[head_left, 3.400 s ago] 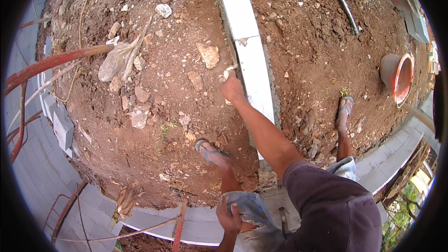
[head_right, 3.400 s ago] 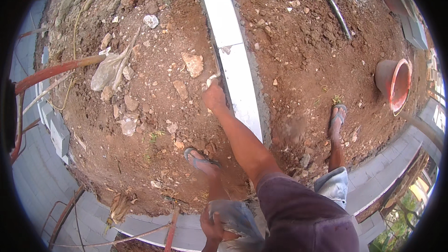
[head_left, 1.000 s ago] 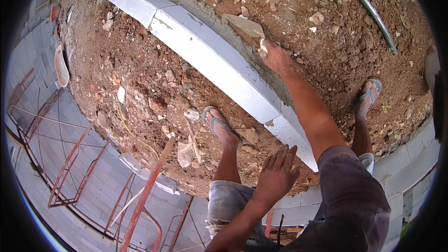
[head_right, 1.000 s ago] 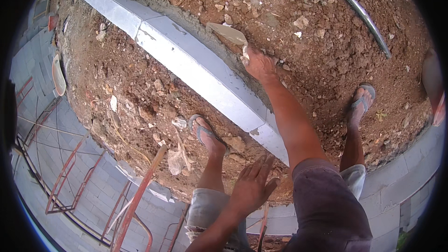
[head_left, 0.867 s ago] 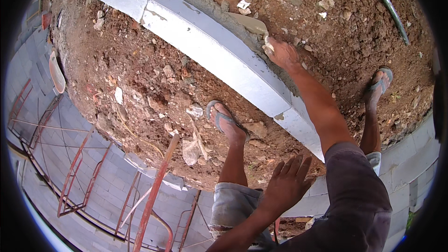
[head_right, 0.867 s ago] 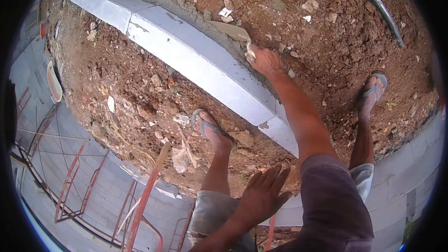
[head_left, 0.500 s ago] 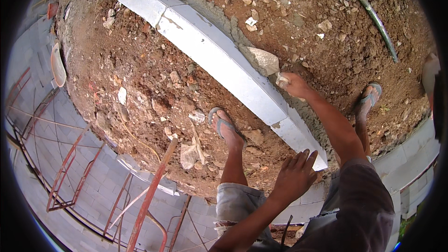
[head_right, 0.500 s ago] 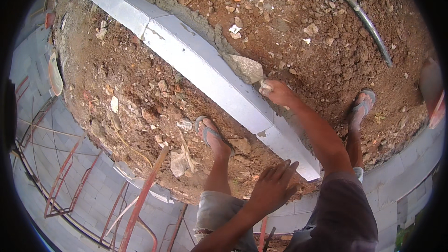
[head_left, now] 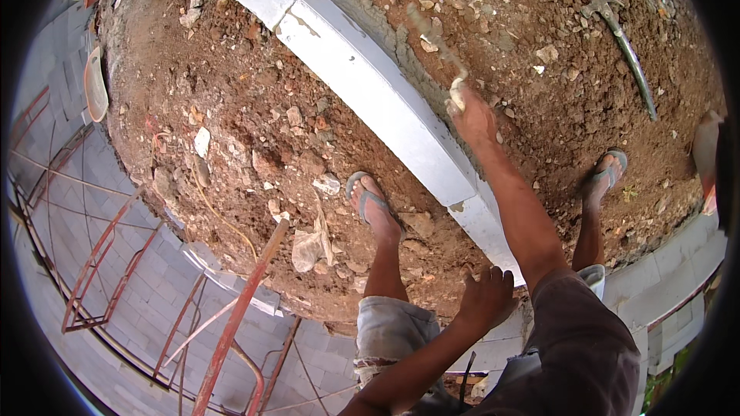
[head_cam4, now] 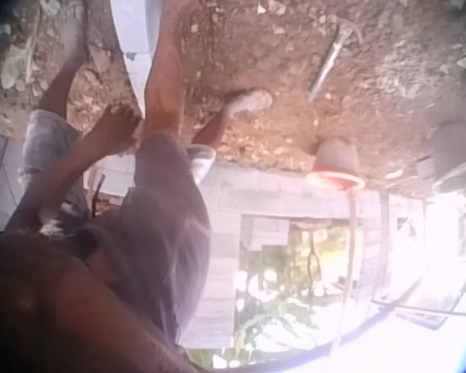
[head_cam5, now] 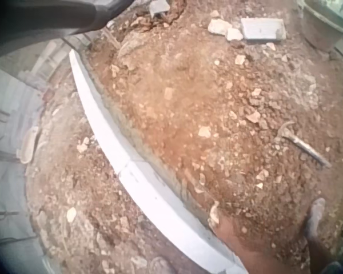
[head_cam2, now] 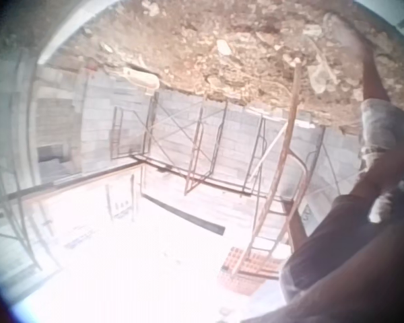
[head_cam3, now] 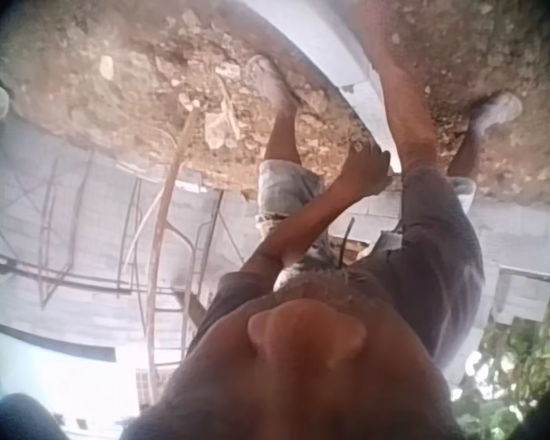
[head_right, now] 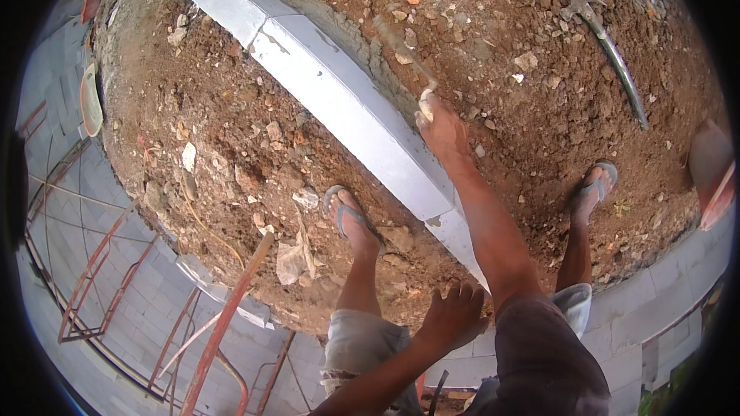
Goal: The person cuts a white rectangular tile with a utility knife, applies cement to its back, places it into a prepared trench, and uses a hammer to tap it into position. The person then smooths the cement along the tile edges with a trowel.
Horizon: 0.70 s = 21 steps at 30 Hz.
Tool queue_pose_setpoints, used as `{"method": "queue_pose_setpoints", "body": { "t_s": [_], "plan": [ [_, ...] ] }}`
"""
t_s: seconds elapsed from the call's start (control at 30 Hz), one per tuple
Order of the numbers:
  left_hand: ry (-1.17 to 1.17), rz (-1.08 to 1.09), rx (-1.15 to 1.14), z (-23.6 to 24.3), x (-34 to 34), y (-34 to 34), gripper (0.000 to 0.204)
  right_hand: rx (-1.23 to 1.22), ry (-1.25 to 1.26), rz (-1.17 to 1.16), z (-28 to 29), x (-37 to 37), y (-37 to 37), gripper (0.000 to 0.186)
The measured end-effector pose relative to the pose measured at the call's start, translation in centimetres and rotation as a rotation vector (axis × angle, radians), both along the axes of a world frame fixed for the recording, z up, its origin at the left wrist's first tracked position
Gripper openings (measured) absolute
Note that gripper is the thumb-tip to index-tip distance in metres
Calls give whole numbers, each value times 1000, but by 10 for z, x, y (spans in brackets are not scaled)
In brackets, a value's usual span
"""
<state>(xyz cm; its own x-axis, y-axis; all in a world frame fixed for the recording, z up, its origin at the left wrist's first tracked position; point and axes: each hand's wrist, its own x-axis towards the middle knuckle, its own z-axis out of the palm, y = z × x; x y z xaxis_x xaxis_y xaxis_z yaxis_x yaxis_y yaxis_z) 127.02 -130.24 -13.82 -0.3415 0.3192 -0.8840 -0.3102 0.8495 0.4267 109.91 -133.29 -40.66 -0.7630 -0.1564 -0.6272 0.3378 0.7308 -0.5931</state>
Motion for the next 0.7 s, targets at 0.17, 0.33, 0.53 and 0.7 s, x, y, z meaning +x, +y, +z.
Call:
{"method": "queue_pose_setpoints", "body": {
  "t_s": [0.17, 0.33, 0.53, 0.7],
  "plan": [
    [-116, 29, 61, 7, 3, -6, 59, -415, -193, -82, -31, -11, -22, 48],
    [-31, 102, 80, 13, 1, -13, 62, 43, -58, 122, -56, -57, -41, 42],
    [-62, 62, 112, 18, 6, -21, 65, -35, -38, 190, -82, -53, -70, 38],
    [36, 88, 116, 22, 7, -20, 67, -172, -26, 217, -74, -14, -42, 41]
  ]
}}
